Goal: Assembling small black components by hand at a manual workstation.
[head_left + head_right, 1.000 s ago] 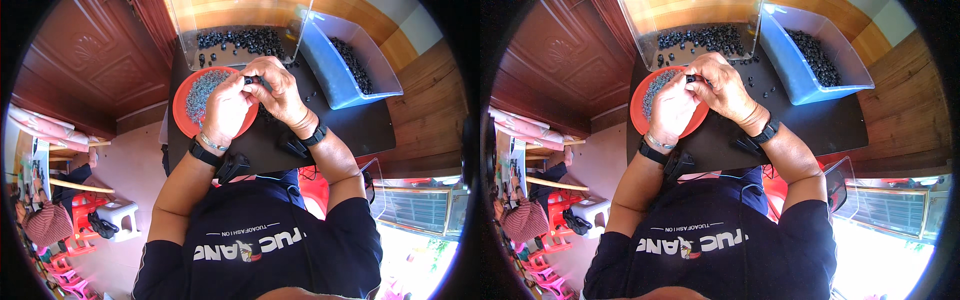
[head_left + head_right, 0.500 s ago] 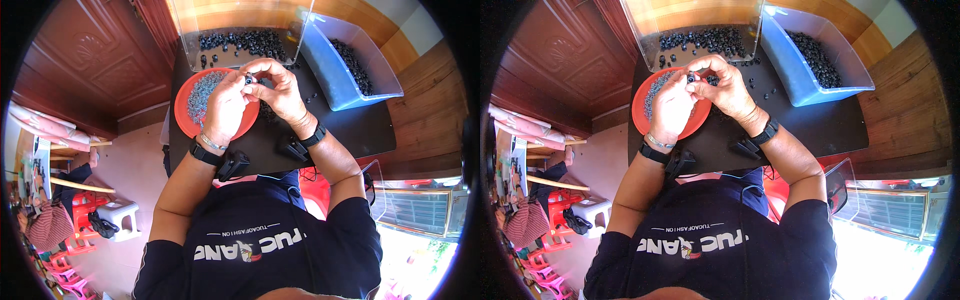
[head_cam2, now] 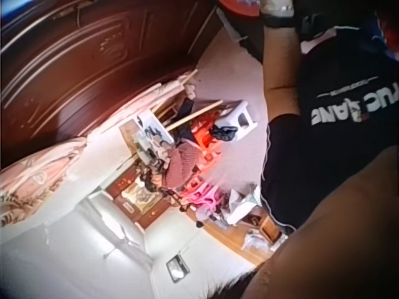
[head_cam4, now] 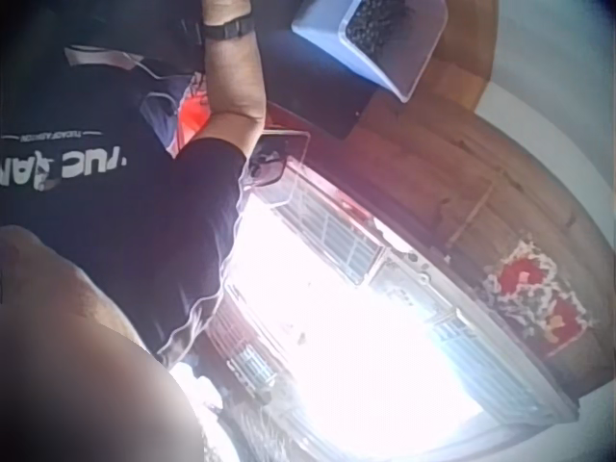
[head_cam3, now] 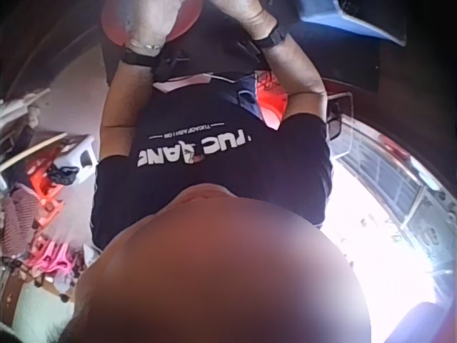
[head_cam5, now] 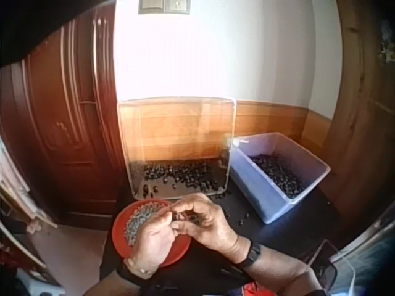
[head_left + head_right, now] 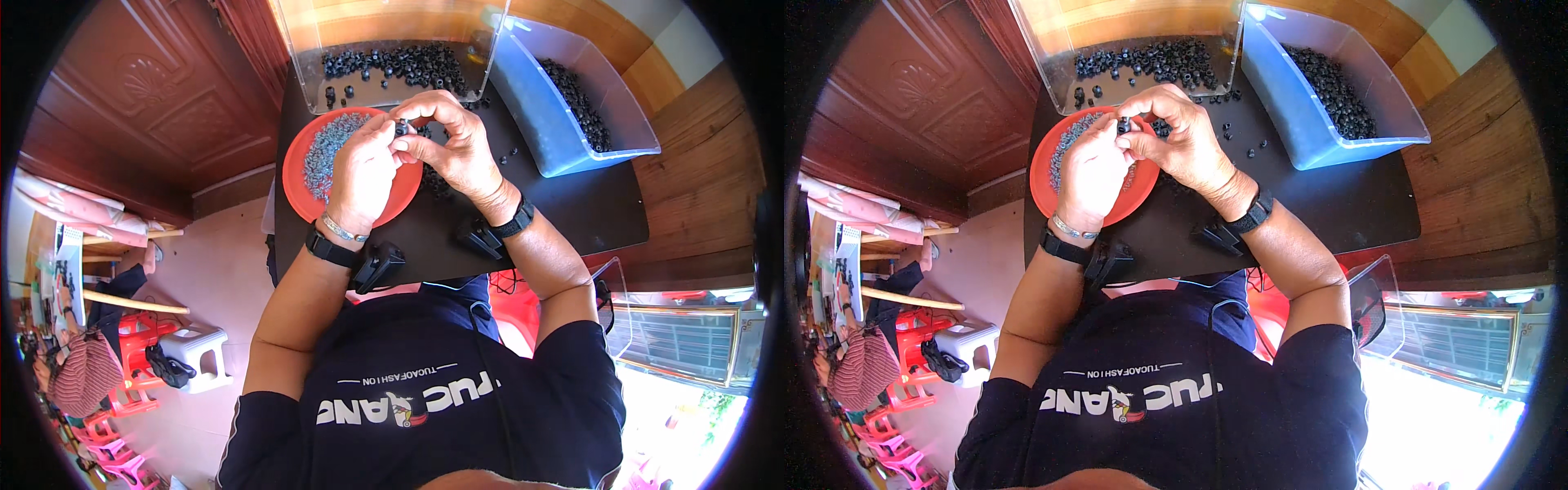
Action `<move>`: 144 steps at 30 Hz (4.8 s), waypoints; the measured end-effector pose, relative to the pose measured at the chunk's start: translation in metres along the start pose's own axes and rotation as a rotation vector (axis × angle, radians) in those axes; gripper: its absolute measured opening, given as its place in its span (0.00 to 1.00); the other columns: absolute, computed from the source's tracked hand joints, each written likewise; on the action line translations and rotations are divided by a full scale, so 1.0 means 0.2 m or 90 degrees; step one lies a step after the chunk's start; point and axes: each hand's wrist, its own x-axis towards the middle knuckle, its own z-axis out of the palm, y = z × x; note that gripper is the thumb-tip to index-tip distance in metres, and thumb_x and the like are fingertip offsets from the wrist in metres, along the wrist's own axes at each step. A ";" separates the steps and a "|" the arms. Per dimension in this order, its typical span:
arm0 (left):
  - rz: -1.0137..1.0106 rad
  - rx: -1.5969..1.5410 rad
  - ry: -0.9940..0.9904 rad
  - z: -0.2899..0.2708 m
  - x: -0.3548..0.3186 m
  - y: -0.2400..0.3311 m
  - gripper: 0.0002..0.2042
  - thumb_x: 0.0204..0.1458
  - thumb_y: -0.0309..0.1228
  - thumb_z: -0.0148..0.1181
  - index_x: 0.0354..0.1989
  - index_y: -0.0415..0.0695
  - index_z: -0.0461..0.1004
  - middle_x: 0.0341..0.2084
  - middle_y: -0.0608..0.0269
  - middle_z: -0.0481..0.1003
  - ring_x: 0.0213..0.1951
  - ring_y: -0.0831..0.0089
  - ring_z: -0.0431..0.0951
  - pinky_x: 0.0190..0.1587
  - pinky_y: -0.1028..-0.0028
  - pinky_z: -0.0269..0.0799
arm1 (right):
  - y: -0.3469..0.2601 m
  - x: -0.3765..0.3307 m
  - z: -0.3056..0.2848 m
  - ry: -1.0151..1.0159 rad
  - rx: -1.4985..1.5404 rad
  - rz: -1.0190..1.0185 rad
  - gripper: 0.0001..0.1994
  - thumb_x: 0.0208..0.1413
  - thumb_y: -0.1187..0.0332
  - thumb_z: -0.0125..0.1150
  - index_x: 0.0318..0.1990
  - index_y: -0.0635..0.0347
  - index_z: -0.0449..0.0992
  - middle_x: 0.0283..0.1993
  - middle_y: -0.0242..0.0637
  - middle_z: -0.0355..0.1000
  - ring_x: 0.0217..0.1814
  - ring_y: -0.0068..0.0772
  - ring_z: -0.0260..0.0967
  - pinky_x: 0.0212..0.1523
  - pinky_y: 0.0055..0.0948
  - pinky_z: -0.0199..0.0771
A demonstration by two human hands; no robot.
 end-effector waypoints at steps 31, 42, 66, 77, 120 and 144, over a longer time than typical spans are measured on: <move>0.027 0.137 0.071 0.04 -0.02 0.00 0.11 0.61 0.34 0.44 0.34 0.38 0.69 0.29 0.64 0.71 0.33 0.75 0.72 0.40 0.76 0.68 | 0.01 0.03 -0.07 -0.067 0.297 0.174 0.06 0.56 0.76 0.56 0.41 0.65 0.76 0.37 0.35 0.72 0.37 0.24 0.72 0.39 0.22 0.74; 0.023 0.236 0.095 0.06 -0.02 0.00 0.12 0.60 0.35 0.45 0.32 0.38 0.70 0.28 0.65 0.71 0.33 0.77 0.71 0.39 0.78 0.66 | -0.01 0.03 -0.10 -0.103 0.203 0.206 0.04 0.56 0.78 0.56 0.38 0.66 0.75 0.36 0.33 0.72 0.38 0.21 0.71 0.42 0.21 0.73; 0.053 0.086 0.119 0.06 -0.02 -0.02 0.09 0.60 0.32 0.46 0.33 0.41 0.70 0.28 0.69 0.69 0.32 0.82 0.70 0.39 0.78 0.69 | -0.03 0.00 0.03 0.044 -0.176 -0.106 0.17 0.40 0.77 0.68 0.41 0.58 0.74 0.40 0.35 0.74 0.44 0.39 0.69 0.47 0.33 0.70; 0.050 0.086 0.125 0.06 -0.02 -0.02 0.10 0.60 0.32 0.46 0.31 0.41 0.70 0.27 0.68 0.70 0.31 0.82 0.70 0.38 0.79 0.69 | -0.03 0.01 0.02 0.016 -0.208 -0.125 0.15 0.42 0.76 0.67 0.40 0.57 0.74 0.39 0.36 0.73 0.45 0.41 0.69 0.49 0.35 0.69; 0.070 0.078 0.088 0.09 -0.02 -0.01 0.09 0.59 0.31 0.46 0.36 0.38 0.69 0.31 0.65 0.71 0.34 0.79 0.71 0.39 0.78 0.69 | 0.00 0.01 0.01 0.061 -0.212 -0.121 0.15 0.43 0.71 0.69 0.40 0.59 0.74 0.40 0.38 0.75 0.42 0.40 0.72 0.44 0.33 0.71; 0.031 0.126 0.028 0.06 -0.03 0.00 0.12 0.60 0.33 0.45 0.40 0.35 0.68 0.30 0.62 0.71 0.33 0.74 0.73 0.40 0.75 0.69 | -0.01 0.01 -0.06 -0.049 0.280 0.105 0.07 0.58 0.74 0.55 0.41 0.66 0.76 0.43 0.39 0.72 0.36 0.23 0.71 0.38 0.23 0.75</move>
